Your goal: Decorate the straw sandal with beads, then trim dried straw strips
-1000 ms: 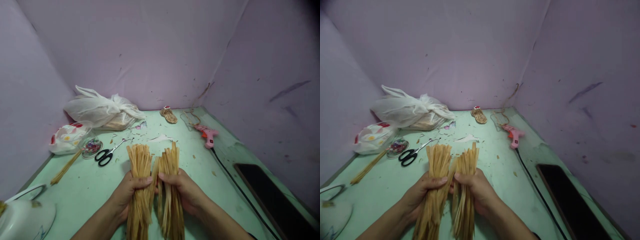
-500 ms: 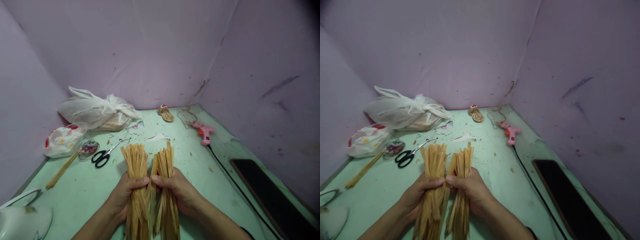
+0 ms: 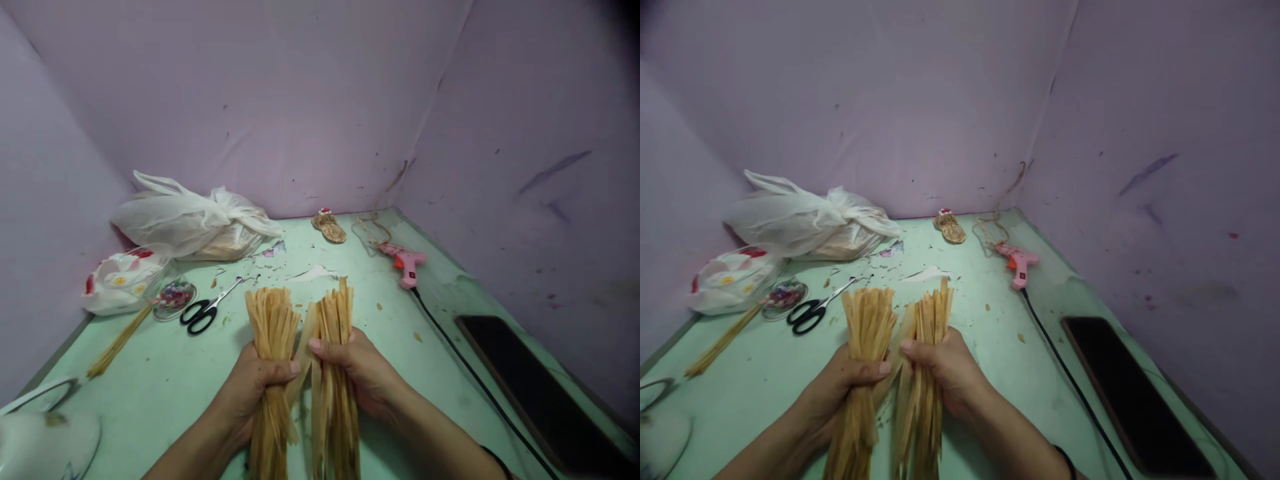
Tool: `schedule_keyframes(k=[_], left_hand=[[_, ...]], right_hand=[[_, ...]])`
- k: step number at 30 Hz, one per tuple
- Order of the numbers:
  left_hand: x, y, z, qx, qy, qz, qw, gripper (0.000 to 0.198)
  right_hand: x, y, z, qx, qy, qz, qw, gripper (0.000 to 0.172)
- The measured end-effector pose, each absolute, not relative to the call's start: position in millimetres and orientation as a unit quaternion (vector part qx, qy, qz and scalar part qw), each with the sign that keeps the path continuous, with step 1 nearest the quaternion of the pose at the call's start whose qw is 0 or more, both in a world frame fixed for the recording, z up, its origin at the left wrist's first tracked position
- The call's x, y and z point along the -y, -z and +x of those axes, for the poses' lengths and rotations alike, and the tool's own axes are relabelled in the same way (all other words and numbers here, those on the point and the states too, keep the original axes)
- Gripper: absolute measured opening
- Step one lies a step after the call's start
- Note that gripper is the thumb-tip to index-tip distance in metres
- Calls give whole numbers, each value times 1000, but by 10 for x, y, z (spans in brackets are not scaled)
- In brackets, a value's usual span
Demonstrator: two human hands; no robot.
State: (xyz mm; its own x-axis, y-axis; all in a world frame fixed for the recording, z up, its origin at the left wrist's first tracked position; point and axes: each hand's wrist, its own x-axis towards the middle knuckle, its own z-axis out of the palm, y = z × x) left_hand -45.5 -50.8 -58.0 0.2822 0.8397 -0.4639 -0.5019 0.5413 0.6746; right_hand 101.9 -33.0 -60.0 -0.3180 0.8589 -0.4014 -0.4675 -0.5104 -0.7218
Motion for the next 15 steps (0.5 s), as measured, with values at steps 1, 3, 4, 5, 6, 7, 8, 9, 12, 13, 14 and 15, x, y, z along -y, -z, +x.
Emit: schedule_keyframes(k=[1, 3, 4, 5, 6, 7, 8, 9, 12, 13, 14, 15], left_hand=[[498, 564, -466, -432, -442, 193, 762, 35], [471, 526, -494, -462, -460, 172, 739, 29], [458, 503, -508, -469, -472, 163, 728, 27], [447, 478, -520, -472, -485, 154, 720, 27], [439, 454, -529, -469, -499, 148, 714, 27], [436, 433, -534, -464, -511, 143, 709, 28], [437, 417, -534, -458, -520, 142, 706, 28], [441, 407, -530, -453, -525, 145, 706, 28], [472, 425, -490, -440, -507, 171, 721, 27], [485, 445, -470, -435, -495, 180, 730, 28], [498, 467, -450, -429, -486, 187, 738, 31], [510, 491, -430, -422, -479, 193, 745, 34]], right_hand=[[323, 604, 1024, 244, -774, -395, 431, 37], [302, 622, 1041, 239, -768, -405, 436, 36], [288, 637, 1051, 234, -764, -412, 439, 34], [274, 655, 1061, 225, -760, -419, 443, 32], [261, 673, 1069, 214, -757, -425, 447, 29], [249, 690, 1075, 203, -755, -431, 451, 25], [241, 701, 1079, 193, -754, -434, 453, 22], [237, 706, 1079, 185, -755, -435, 454, 19], [259, 675, 1058, 184, -778, -408, 440, 20], [278, 655, 1045, 191, -793, -384, 432, 24], [299, 634, 1032, 202, -806, -357, 426, 29], [321, 616, 1018, 215, -815, -332, 424, 33]])
